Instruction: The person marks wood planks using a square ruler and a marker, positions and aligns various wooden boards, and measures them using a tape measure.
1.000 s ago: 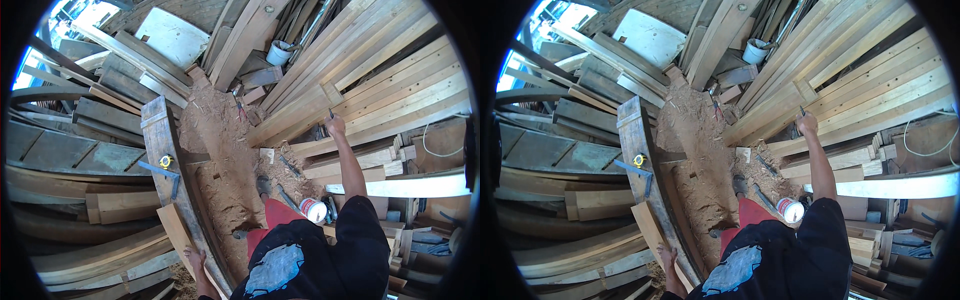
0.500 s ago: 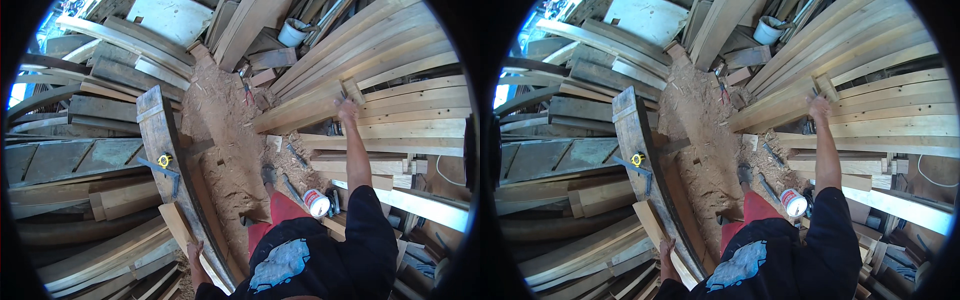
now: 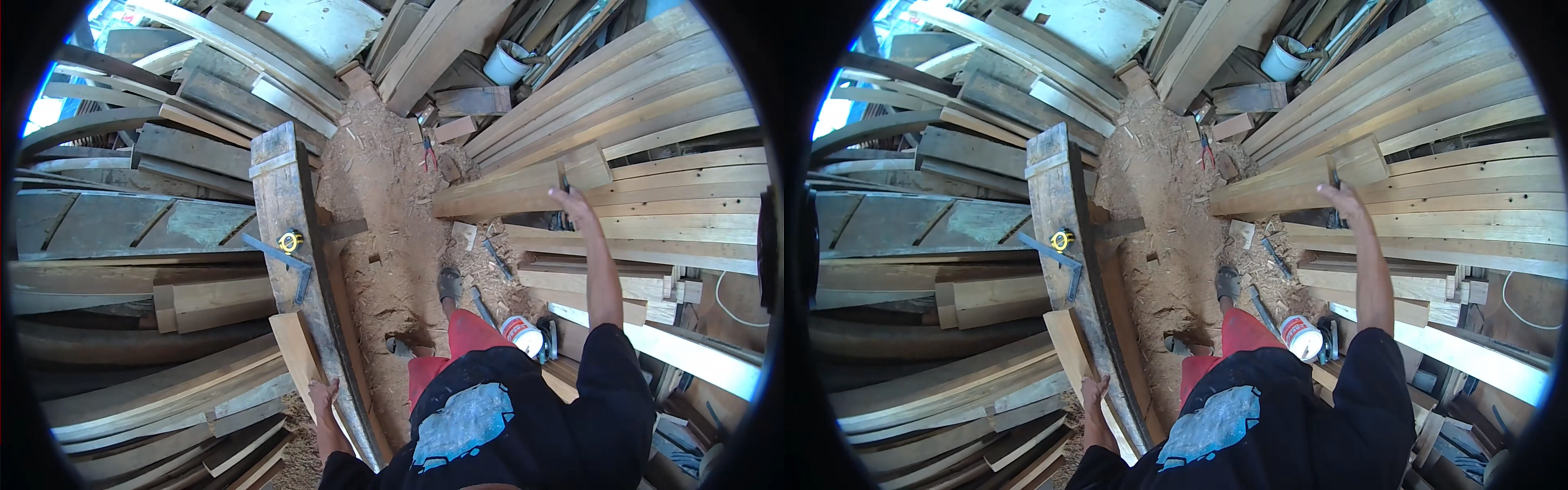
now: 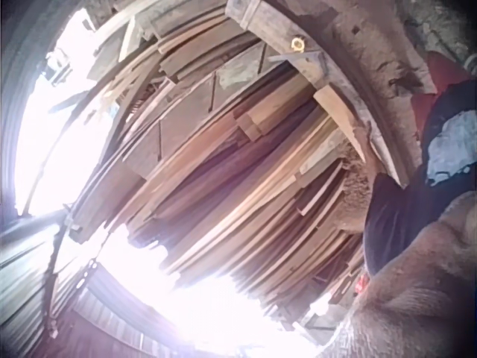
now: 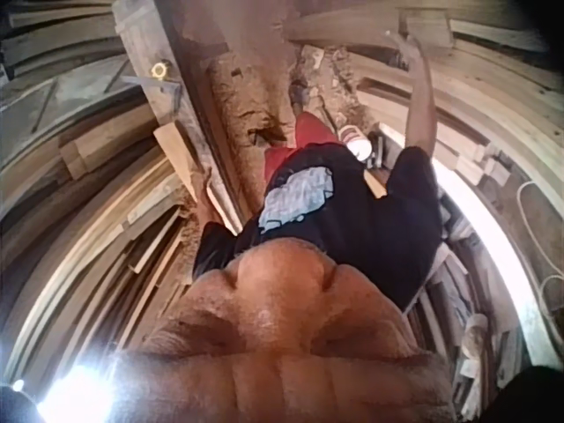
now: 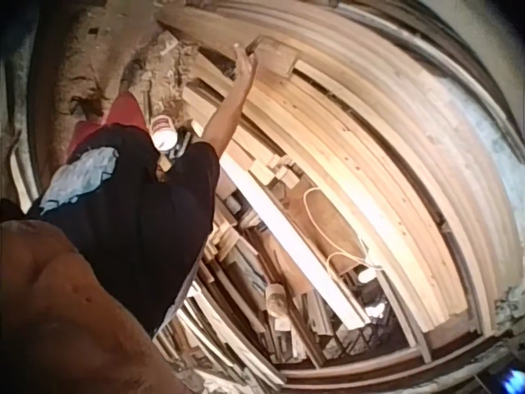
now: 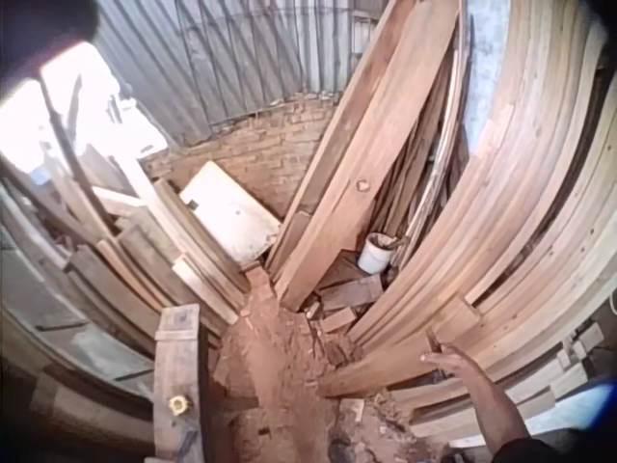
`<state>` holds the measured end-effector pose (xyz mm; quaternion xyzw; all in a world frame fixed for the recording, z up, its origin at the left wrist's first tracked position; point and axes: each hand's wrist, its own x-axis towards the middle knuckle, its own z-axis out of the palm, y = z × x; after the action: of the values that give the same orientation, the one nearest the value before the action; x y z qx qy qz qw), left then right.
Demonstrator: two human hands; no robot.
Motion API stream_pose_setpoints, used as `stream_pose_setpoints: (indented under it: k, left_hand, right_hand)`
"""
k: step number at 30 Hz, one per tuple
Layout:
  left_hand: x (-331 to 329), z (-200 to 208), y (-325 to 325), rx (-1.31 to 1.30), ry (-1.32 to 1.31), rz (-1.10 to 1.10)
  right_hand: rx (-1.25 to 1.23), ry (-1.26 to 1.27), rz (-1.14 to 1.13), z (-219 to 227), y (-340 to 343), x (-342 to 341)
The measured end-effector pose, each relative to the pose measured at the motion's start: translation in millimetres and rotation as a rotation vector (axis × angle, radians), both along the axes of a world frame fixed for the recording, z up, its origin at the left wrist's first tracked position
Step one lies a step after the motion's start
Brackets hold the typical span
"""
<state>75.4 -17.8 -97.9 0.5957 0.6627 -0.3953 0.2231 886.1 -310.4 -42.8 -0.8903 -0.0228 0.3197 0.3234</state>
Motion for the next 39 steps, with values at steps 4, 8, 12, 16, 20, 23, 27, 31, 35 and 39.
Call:
stream_pose_setpoints:
  k: [4,8,12,16,20,23,27,31,35,39]
  left_hand:
    - [-8,4,-6,0.121,0.016,-0.118]
    - [1,6,-6,0.015,-0.035,-0.016]
    - [-5,5,-15,0.065,-0.073,-0.046]
    - [8,-1,-28,0.182,-0.101,0.022]
    - [80,13,-35,0.414,-0.692,-0.35]
    - [150,2,-69,0.246,-1.13,0.068]
    - [221,30,-115,-0.318,-1.288,0.808]
    - [201,-3,-135,-0.697,-1.495,1.271]
    - [164,5,-138,-0.701,-1.57,1.42]
    - [155,-1,-135,-0.239,-1.373,1.4]
  right_hand:
    - [-0.167,-0.034,0.187,39,48,-58]
    - [-0.11,-0.029,0.212,33,56,-98]
    - [-0.168,-0.111,0.351,31,72,-141]
    - [-0.262,-0.137,0.365,52,92,-186]
    - [-0.318,-0.261,0.439,56,99,-234]
    - [-0.282,-0.33,0.598,70,108,-297]
    - [-0.29,-0.284,0.822,69,102,-379]
    - [-0.181,-0.292,1.119,54,91,-454]
    - [-0.101,-0.117,1.155,11,84,-476]
    - [0.067,0.182,1.126,-17,77,-450]
